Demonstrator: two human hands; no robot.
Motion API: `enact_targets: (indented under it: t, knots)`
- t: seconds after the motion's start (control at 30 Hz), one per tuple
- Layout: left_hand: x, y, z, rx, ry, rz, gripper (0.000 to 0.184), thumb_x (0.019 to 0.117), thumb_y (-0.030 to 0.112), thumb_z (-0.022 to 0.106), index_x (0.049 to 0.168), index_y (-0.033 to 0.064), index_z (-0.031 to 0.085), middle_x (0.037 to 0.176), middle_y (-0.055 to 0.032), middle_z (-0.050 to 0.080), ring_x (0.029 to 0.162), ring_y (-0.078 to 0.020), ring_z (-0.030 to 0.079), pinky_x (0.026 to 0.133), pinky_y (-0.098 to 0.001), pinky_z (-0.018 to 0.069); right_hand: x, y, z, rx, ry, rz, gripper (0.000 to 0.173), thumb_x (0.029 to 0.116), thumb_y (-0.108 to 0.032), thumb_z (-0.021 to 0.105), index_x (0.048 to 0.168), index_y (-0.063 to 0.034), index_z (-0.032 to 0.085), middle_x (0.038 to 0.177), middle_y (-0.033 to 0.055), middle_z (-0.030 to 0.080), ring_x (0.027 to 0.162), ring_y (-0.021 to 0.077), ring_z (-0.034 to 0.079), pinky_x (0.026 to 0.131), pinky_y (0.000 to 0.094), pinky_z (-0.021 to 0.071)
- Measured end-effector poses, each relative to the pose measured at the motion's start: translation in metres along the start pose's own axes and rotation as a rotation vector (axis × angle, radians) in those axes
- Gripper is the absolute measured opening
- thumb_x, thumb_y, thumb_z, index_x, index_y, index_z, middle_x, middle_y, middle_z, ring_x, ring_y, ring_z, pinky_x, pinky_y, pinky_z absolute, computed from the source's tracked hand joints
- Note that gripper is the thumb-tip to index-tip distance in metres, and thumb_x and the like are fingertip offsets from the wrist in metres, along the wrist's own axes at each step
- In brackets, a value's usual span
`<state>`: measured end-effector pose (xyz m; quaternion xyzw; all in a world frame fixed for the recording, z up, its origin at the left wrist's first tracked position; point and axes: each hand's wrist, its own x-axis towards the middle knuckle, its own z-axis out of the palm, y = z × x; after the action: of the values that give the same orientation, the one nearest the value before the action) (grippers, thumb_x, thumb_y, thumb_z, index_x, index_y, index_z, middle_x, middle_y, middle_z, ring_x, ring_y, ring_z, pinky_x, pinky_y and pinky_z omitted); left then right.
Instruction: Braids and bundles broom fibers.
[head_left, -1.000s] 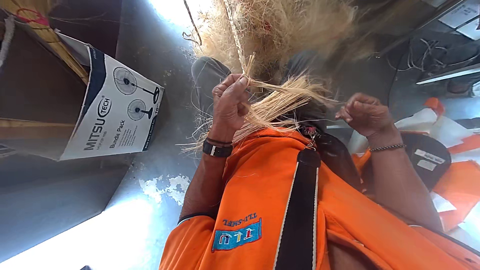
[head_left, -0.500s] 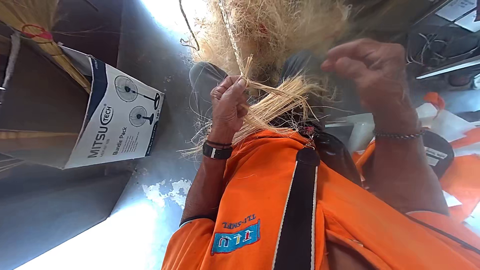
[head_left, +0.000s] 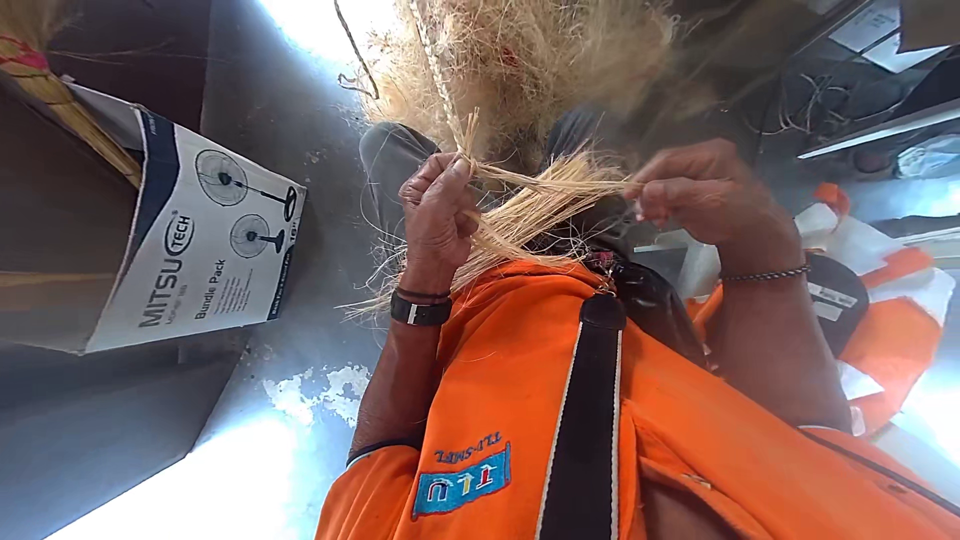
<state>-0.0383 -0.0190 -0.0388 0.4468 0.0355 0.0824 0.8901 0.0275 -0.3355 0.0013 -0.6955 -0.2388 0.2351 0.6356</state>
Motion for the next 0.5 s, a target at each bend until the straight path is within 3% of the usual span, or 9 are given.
enact_targets:
  t: [0.13, 0.27, 0.37, 0.43, 0.5]
  knots:
    - [0.000, -0.003, 0.001, 0.028, 0.009, 0.012, 0.020, 0.1012, 0.008, 0.051, 0.088, 0.0120, 0.065, 0.053, 0.0094, 0.042, 0.043, -0.0021, 0.041, 0.043, -0.0179, 0.0399, -0.033, 0.024, -0.033, 0.123, 0.085, 0.007, 0.016, 0.0980, -0.018, 0.060, 0.095, -0.0172, 0.076, 0.073, -0.0069, 0.068, 0.059, 0.0043, 0.060, 0.060, 0.0252, 0.0560]
    - [0.000, -0.003, 0.002, 0.029, 0.023, 0.012, 0.020, 0.1009, 0.008, 0.052, 0.087, 0.0120, 0.065, 0.052, 0.0087, 0.042, 0.042, -0.0023, 0.040, 0.042, -0.0181, 0.0393, -0.047, 0.046, -0.054, 0.051, 0.212, 0.075, 0.015, 0.0975, -0.017, 0.060, 0.093, -0.0176, 0.075, 0.080, -0.0059, 0.070, 0.066, 0.0073, 0.064, 0.067, 0.0292, 0.0593]
    - [0.000, 0.001, 0.005, 0.037, 0.040, 0.018, 0.020, 0.1007, 0.007, 0.051, 0.087, 0.0104, 0.065, 0.052, 0.0080, 0.043, 0.042, -0.0026, 0.041, 0.041, -0.0182, 0.0395, -0.049, 0.052, -0.061, -0.105, 0.416, 0.199, 0.017, 0.0996, -0.015, 0.060, 0.114, -0.0087, 0.068, 0.101, 0.0001, 0.071, 0.089, 0.0123, 0.071, 0.085, 0.0344, 0.0616]
    - [0.000, 0.009, 0.008, 0.046, 0.036, 0.033, 0.020, 0.1009, 0.006, 0.050, 0.087, 0.0093, 0.064, 0.052, 0.0076, 0.043, 0.042, -0.0029, 0.041, 0.041, -0.0184, 0.0409, -0.044, 0.050, -0.059, -0.268, 0.524, 0.250, 0.027, 0.0981, -0.018, 0.066, 0.121, -0.0034, 0.067, 0.109, 0.0038, 0.070, 0.093, 0.0114, 0.069, 0.088, 0.0331, 0.0595]
    - [0.002, 0.020, 0.012, 0.030, 0.019, 0.033, 0.022, 0.1014, 0.006, 0.049, 0.085, 0.0107, 0.063, 0.052, 0.0081, 0.041, 0.042, -0.0028, 0.040, 0.042, -0.0184, 0.0400, -0.037, 0.045, -0.055, -0.328, 0.584, 0.205, 0.027, 0.0974, -0.019, 0.067, 0.119, -0.0022, 0.067, 0.105, 0.0030, 0.071, 0.089, 0.0102, 0.069, 0.086, 0.0320, 0.0599]
